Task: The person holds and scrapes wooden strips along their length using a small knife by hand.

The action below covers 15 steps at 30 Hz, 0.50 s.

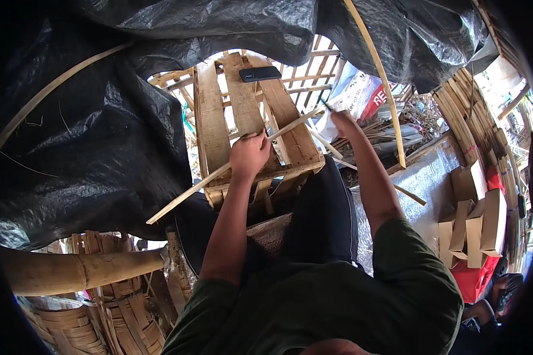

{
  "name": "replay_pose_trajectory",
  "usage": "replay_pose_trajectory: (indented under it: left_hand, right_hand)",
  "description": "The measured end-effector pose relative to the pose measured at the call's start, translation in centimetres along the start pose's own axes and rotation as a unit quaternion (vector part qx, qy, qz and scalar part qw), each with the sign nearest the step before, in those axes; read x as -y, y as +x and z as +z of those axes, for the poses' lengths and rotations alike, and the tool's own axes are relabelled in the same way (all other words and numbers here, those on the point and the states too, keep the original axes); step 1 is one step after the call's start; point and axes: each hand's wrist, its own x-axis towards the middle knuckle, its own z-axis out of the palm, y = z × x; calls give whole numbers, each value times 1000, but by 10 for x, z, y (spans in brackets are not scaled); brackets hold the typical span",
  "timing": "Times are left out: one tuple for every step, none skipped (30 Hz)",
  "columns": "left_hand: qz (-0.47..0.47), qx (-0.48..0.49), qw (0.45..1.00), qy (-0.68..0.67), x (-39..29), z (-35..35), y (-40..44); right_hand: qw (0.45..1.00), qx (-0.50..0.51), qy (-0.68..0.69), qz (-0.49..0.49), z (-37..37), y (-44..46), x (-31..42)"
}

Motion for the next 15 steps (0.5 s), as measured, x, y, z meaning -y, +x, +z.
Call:
replay_pose_trajectory:
  left_hand:
    - [-17,-9,1000,11,4,5,1]
    - [-34,-19,999,22,7,8,4]
    - [-36,-19,999,22,8,8,5]
    - [-17,-31,999,10,7,8,2]
    - [4,-46,999,-2,7,6,2]
    - [3,-48,999,-1,6,5,3]
    - [2,-46,999,-5,4,4,2]
    - [2,-43,999,-9,3,3,1]
    - [2,-42,999,-8,4,2,1]
    - [-14,-8,1000,3,8,3,4]
    - [-30,24,999,15,10,2,7]
    - [-30,23,999,15,10,2,7]
    - [-39,22,999,11,10,2,6]
    - [-47,18,999,7,9,1,6]
    - [-48,16,999,8,8,1,6]
  right_hand:
    - [997,81,-11,-10,5,-17,13]
    - [994,96,52,25,23,-34,18]
    - [995,12,-92,-22,27,-48,29]
    - [997,35,-62,-11,19,-47,27]
    - [998,56,-32,-2,4,-40,26]
    - [993,102,43,37,-8,-31,27]
    - [991,104,47,63,-11,-27,31]
    - [993,98,42,51,-8,-26,29]
    - [994,90,39,37,-5,-24,28]
    - [997,71,33,29,4,-27,30]
    - [998,53,26,19,11,-24,26]
    - [997,66,44,7,16,-21,20]
    - [997,66,44,6,18,-28,22]
    - [999,28,12,10,21,-36,26]
    - [1000,-9,-20,12,23,-44,31]
